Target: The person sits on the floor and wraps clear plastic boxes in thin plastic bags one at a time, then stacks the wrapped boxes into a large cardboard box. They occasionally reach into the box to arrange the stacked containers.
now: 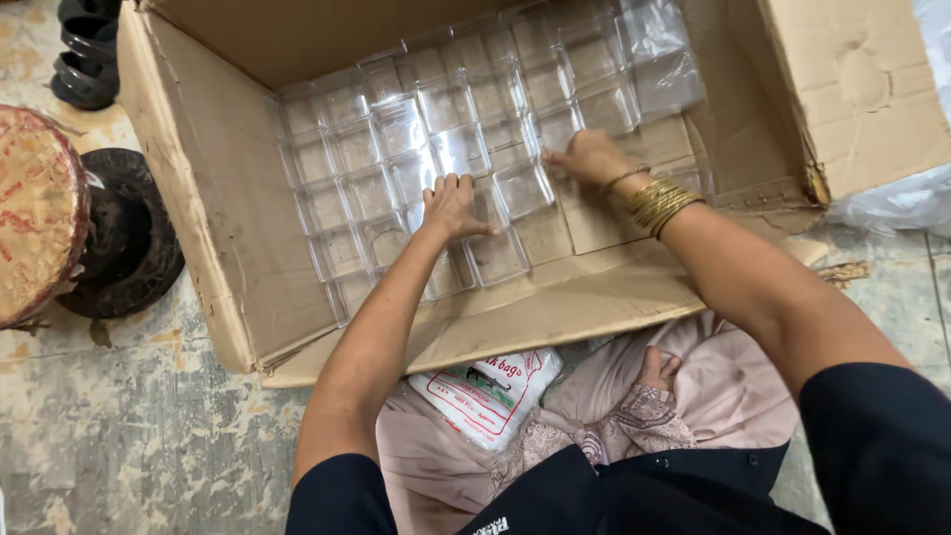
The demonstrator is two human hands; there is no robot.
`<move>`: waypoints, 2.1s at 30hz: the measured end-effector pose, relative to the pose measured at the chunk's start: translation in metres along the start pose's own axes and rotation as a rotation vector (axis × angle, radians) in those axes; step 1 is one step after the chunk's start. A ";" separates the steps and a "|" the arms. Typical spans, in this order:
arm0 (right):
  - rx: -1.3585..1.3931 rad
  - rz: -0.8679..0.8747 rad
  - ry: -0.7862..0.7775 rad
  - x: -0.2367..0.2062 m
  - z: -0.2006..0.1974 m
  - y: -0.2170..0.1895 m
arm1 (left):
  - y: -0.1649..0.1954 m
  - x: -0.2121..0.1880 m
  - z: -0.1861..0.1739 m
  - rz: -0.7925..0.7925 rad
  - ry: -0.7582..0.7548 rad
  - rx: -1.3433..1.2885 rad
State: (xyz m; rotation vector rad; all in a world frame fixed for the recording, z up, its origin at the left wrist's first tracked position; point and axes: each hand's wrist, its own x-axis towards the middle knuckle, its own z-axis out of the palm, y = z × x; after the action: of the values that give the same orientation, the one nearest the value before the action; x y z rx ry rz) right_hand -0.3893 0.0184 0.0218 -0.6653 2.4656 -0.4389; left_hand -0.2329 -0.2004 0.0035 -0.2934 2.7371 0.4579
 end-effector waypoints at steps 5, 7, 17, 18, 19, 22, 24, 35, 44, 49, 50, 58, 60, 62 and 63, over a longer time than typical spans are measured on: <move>0.163 -0.142 -0.054 -0.012 0.036 -0.010 | 0.000 0.000 -0.013 0.032 -0.017 -0.169; 0.260 -0.087 -0.101 -0.015 0.042 -0.014 | 0.001 0.002 -0.018 0.005 -0.035 -0.195; 0.431 -0.237 -0.516 -0.031 0.023 -0.007 | -0.062 -0.033 -0.065 0.021 -0.182 -0.472; 0.421 -0.309 -0.589 -0.034 0.032 -0.012 | -0.062 -0.038 -0.062 0.069 -0.265 -0.470; 0.289 -0.352 -0.581 -0.037 0.043 -0.018 | -0.057 -0.041 -0.053 0.119 -0.346 -0.372; -0.022 -0.418 -0.537 -0.043 0.067 -0.033 | -0.041 -0.042 -0.029 0.100 -0.541 -0.165; -0.112 -0.396 -0.493 -0.044 0.070 -0.037 | -0.040 -0.040 -0.022 0.049 -0.563 -0.116; -0.097 -0.444 -0.565 -0.033 0.025 -0.057 | -0.041 -0.074 -0.103 0.075 0.543 -0.509; -0.112 -0.488 -0.202 -0.075 -0.045 -0.083 | 0.004 -0.165 -0.117 0.439 0.629 -1.493; 0.541 -0.821 -0.177 -0.175 -0.103 -0.042 | 0.022 -0.222 -0.048 0.637 -0.454 -1.278; 0.693 -0.897 -0.344 -0.200 -0.109 -0.025 | 0.038 -0.220 -0.022 0.605 -0.522 -1.036; 0.558 -0.014 -0.514 -0.280 0.014 0.062 | 0.065 -0.158 0.076 0.215 0.002 -0.717; 0.642 0.208 -0.383 -0.272 0.055 0.082 | 0.065 -0.152 0.085 0.164 0.000 -0.655; 0.611 0.222 -0.279 -0.259 0.095 0.100 | 0.072 -0.149 0.101 0.177 0.079 -0.636; 0.539 0.130 -0.242 -0.253 0.114 0.108 | 0.081 -0.150 0.114 0.218 0.156 -0.650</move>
State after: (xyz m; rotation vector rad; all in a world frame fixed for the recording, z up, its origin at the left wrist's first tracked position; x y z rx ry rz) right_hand -0.1783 0.2259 -0.0106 -0.3087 2.0190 -0.8720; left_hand -0.0816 -0.0636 -0.0199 -0.1905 2.6950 1.4397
